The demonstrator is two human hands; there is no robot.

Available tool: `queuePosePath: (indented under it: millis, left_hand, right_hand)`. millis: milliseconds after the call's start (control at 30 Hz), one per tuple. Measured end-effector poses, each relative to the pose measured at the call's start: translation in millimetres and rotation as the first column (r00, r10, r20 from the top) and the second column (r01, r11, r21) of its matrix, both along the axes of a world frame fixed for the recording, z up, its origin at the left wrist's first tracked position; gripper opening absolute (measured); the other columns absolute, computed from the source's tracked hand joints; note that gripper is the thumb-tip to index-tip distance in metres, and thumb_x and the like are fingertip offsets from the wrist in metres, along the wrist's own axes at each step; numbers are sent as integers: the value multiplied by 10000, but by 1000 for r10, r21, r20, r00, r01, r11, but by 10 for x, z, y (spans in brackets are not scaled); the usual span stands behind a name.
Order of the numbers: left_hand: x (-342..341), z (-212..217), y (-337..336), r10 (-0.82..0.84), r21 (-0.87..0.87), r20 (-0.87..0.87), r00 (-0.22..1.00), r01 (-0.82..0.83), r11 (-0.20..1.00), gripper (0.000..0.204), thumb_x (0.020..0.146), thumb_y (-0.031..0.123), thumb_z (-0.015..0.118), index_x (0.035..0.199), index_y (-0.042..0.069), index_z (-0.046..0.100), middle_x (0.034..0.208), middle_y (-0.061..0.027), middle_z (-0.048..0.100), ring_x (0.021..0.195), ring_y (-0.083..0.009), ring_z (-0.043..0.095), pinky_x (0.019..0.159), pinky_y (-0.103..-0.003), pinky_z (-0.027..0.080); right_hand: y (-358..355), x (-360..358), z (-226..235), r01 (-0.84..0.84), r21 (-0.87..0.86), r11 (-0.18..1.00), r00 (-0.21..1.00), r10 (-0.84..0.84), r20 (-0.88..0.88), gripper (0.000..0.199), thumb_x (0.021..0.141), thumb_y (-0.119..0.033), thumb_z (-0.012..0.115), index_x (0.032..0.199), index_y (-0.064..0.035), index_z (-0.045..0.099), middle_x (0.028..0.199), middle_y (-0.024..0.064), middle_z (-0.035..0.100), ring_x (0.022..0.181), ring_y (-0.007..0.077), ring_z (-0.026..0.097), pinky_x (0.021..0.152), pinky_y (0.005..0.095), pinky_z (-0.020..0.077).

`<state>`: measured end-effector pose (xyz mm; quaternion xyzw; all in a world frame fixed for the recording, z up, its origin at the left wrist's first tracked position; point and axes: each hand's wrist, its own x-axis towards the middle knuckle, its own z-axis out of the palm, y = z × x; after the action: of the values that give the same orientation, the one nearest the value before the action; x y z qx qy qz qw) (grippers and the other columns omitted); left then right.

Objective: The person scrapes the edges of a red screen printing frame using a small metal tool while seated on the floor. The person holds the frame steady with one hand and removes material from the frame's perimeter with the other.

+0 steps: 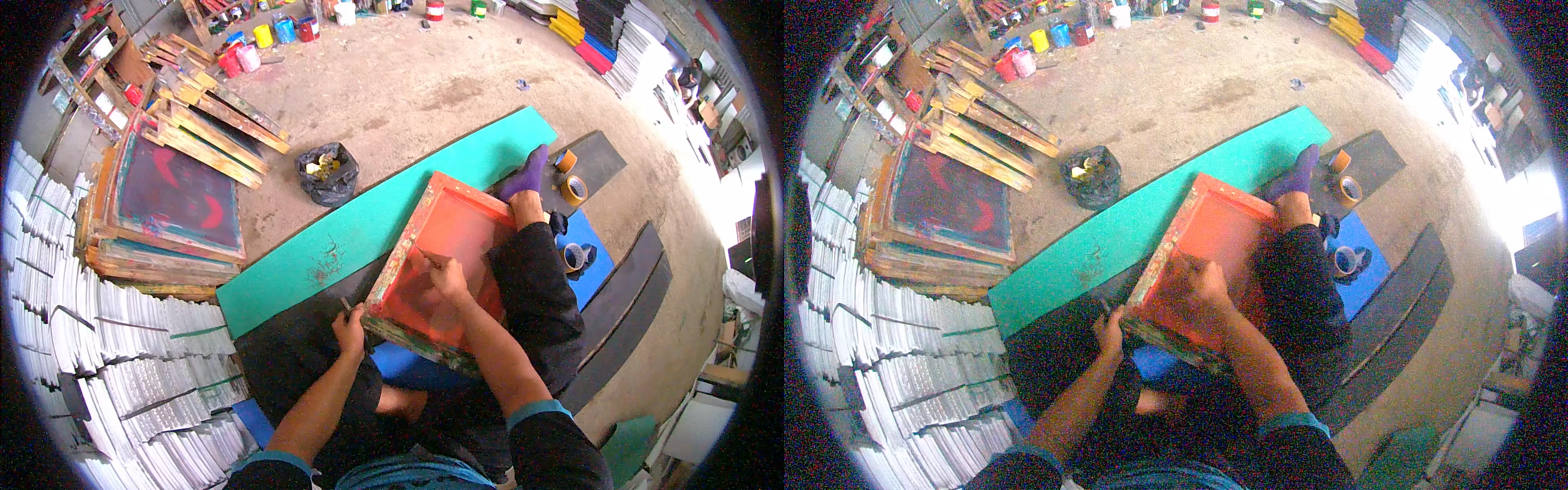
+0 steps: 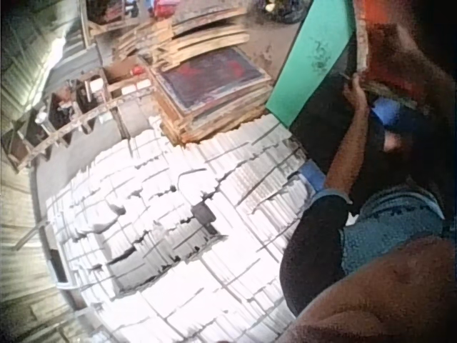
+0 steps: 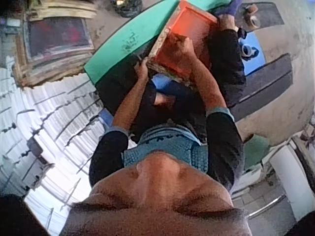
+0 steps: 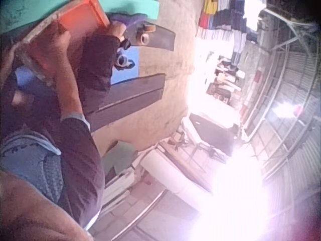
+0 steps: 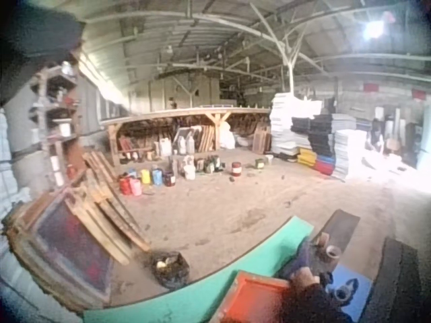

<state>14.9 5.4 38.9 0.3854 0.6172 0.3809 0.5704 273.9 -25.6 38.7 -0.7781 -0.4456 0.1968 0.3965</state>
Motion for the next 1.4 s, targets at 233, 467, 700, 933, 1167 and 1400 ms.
queuePosePath:
  millis: [233,467,700,933,1167,1400]
  left_hand:
    - [2,-158,38,-5,-79,38,999,8,997,296,805,197,690,977,-44,695,927,-85,699,851,-180,624,791,-317,463]
    - [21,-76,37,26,-90,26,999,-24,996,263,811,217,697,930,-18,693,850,-39,661,795,-158,580,742,-315,438]
    - [95,34,0,21,-72,17,1000,-20,997,239,824,214,703,922,-5,695,847,-25,652,784,-143,569,742,-310,431]
    - [58,149,0,37,-112,-27,999,-40,993,212,846,187,691,969,15,708,911,-47,682,843,-173,611,788,-313,451]
    - [146,135,5,42,-136,-1,999,-42,990,215,842,187,691,980,22,699,935,-46,676,873,-184,606,807,-319,449]
    - [172,242,11,86,-228,-24,996,-89,970,216,841,162,678,1004,21,692,975,-58,671,898,-184,601,806,-317,449]
  right_hand:
    - [197,589,105,-101,-415,904,207,-389,-898,243,972,-297,553,1079,-140,704,634,37,558,420,122,429,355,273,316]
    - [-83,64,125,-3,-311,950,1000,11,26,328,886,-221,599,1206,-208,670,1003,194,684,884,372,668,785,452,536]
    - [-56,199,-119,118,-490,864,980,-20,200,316,889,-278,578,1188,-274,681,1024,157,695,921,369,672,818,469,539]
    - [28,110,639,116,-413,903,983,-44,180,282,909,-298,572,1163,-274,690,972,172,697,896,367,674,803,470,542]
    - [231,362,527,179,-399,899,956,-62,288,273,919,-302,570,1159,-259,693,908,184,696,833,378,677,753,486,549]
    - [417,422,402,132,-344,929,943,-11,333,273,908,-273,579,1155,-248,692,848,202,690,763,391,677,686,501,554]
